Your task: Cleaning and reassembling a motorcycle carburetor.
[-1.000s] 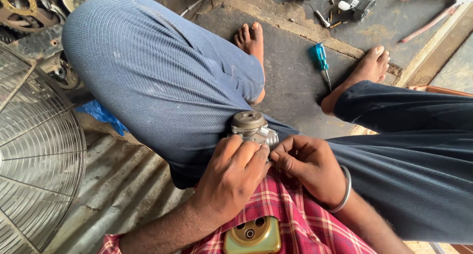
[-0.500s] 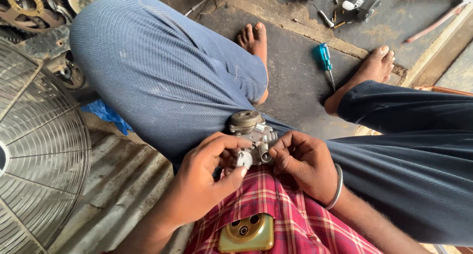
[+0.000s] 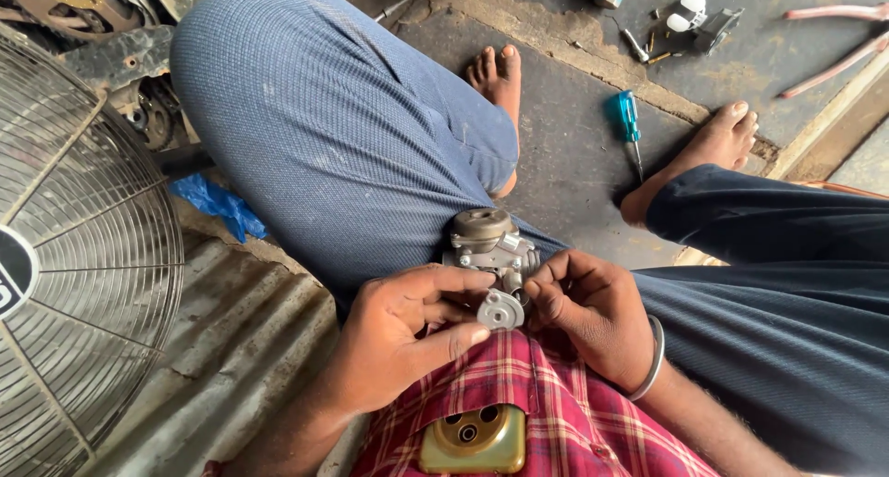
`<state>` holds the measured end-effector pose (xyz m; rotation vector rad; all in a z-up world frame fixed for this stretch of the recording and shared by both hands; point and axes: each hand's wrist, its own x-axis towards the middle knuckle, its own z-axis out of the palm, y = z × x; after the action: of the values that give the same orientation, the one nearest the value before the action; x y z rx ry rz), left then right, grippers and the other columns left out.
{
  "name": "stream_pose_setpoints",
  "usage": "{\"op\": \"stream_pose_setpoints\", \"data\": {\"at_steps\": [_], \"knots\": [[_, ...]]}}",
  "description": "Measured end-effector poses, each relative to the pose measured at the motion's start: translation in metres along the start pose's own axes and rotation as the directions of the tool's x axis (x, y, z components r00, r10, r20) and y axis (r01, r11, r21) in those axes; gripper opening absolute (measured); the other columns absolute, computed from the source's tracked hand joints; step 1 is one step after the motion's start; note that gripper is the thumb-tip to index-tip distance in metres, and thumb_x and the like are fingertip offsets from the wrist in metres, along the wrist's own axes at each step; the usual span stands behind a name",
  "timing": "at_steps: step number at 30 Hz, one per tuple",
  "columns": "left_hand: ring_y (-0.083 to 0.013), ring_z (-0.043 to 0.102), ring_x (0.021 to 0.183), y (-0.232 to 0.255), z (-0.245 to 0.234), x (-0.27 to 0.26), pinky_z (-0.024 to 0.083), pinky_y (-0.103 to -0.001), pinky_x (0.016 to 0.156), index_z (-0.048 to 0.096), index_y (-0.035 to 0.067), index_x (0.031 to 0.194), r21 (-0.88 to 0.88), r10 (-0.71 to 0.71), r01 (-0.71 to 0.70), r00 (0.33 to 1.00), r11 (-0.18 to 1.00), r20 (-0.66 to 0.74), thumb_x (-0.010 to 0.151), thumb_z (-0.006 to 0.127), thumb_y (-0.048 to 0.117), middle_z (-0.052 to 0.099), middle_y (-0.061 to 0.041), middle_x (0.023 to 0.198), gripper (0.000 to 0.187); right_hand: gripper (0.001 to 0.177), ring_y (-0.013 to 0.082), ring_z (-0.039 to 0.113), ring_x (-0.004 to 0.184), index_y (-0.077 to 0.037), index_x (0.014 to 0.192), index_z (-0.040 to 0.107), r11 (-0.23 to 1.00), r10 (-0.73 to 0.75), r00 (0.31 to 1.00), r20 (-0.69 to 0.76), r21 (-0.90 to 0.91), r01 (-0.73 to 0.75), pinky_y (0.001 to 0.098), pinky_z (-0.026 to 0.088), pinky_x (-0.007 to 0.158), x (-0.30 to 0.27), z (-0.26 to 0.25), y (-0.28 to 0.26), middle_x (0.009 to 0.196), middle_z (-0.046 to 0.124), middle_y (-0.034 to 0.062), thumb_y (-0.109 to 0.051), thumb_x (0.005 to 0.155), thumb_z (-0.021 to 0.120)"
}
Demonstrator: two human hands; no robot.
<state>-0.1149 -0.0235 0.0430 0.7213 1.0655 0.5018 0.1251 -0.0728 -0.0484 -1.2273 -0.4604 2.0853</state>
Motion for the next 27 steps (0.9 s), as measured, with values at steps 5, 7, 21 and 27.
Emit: {"op": "stream_pose_setpoints", "data": {"at_steps": [5, 7, 21, 27], "knots": [[-0.0195, 0.069, 0.115, -0.013, -0.005, -0.002, 0.057, -0.031, 0.102, 0.056, -0.009, 0.134, -0.199, -0.055, 0.061, 0.998, 0.978, 0.034, 0.095, 0.064, -0.012, 0.068, -0.017, 0.124, 0.040, 0.020, 0.0097, 0.065, 0.070, 0.007, 0.098, 0.065, 0.998, 0.014, 1.000, -0.021, -0.063, -0.015, 0.0234, 0.056, 0.064, 0.000, 0.003, -0.005, 0.085, 0.069, 0.0086, -0.013, 0.095, 0.070], [-0.0197, 0.068, 0.117, -0.016, -0.005, -0.003, 0.057, -0.032, 0.105, 0.056, -0.009, 0.134, -0.258, -0.071, 0.088, 0.995, 0.962, 0.073, 0.096, 0.063, -0.012, 0.068, -0.017, 0.125, 0.038, 0.019, 0.0093, 0.064, 0.069, 0.007, 0.098, 0.065, 0.998, 0.015, 1.000, -0.025, -0.064, -0.017, 0.0230, 0.055, 0.064, 0.000, 0.002, -0.003, 0.085, 0.069, 0.0085, -0.012, 0.095, 0.070], [-0.0259, 0.071, 0.127, 0.014, -0.002, 0.002, 0.064, -0.033, 0.104, 0.067, 0.004, 0.091, 0.488, 0.325, -0.393, 0.919, 0.779, 0.221, 0.086, 0.071, -0.012, 0.070, -0.009, 0.122, 0.017, 0.017, 0.0078, 0.064, 0.071, 0.005, 0.098, 0.067, 0.995, -0.002, 1.000, -0.007, -0.101, 0.001, 0.0216, 0.055, 0.065, -0.004, 0.000, 0.000, 0.086, 0.071, 0.0073, -0.011, 0.095, 0.070], [-0.0147, 0.076, 0.093, -0.003, 0.001, 0.001, 0.065, -0.027, 0.077, 0.072, 0.006, 0.098, 0.665, 0.363, -0.356, 0.922, 0.657, 0.135, 0.087, 0.080, -0.003, 0.070, -0.011, 0.120, 0.016, 0.015, 0.0075, 0.065, 0.070, 0.005, 0.098, 0.067, 0.997, 0.007, 1.000, -0.028, -0.079, -0.009, 0.0213, 0.055, 0.064, -0.002, 0.005, -0.003, 0.085, 0.071, 0.0062, -0.010, 0.094, 0.070]]}}
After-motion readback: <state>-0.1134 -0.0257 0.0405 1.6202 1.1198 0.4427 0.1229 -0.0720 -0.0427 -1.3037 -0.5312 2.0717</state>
